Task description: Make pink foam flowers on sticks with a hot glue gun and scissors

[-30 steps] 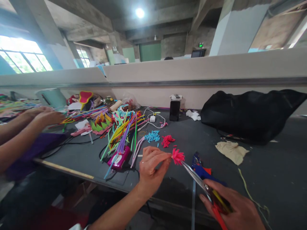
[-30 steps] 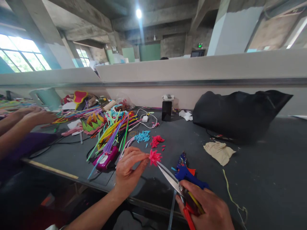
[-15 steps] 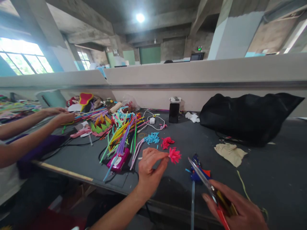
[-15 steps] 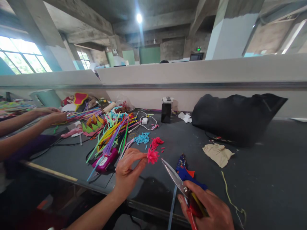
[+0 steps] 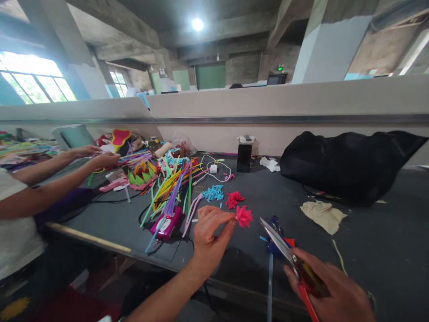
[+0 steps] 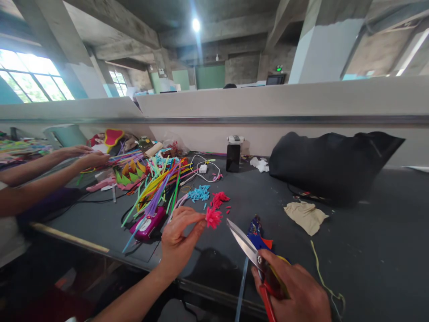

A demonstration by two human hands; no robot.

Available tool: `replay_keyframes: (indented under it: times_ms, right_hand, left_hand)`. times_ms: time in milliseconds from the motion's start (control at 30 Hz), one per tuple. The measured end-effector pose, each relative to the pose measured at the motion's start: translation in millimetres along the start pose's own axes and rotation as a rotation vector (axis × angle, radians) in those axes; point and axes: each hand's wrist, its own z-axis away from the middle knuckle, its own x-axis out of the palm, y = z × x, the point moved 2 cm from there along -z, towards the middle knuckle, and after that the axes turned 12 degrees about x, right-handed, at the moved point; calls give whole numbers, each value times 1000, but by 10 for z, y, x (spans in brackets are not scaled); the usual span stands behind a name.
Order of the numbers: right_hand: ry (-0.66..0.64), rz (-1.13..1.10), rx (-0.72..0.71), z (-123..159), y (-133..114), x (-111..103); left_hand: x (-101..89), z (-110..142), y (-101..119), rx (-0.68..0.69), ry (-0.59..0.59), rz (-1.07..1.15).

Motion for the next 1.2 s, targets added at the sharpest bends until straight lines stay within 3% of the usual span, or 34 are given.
replay_keyframes:
  times_ms: [267,467,533,667,733,933,1100,1200]
  right_hand:
    - [3,146,137,16,187,94]
    - [-24,96,179,50,225,103]
    - [-25,85,197,65,232,119]
    - [-10,90,165,75,228,137]
    - [4,115,121,64,202,120]
    - [18,197,101,5,167,100]
    - [-318,64,266,-67,385,221]
    - [-322,27,282,-99,406,170]
  left_hand:
    - [-33,-48,40,72,1,-53]
    - [-31,1,1,-7,36,69]
    - [-1,37,-25,-119,52,198]
    - [123,122,-67,-601,150,678]
    - [183,135,-50,-770,207,905]
    - [250,82,25,-936,226,1227]
    - [286,110,-12,-1036,200,1344]
    - [298,133,-40,-1060,194,1350]
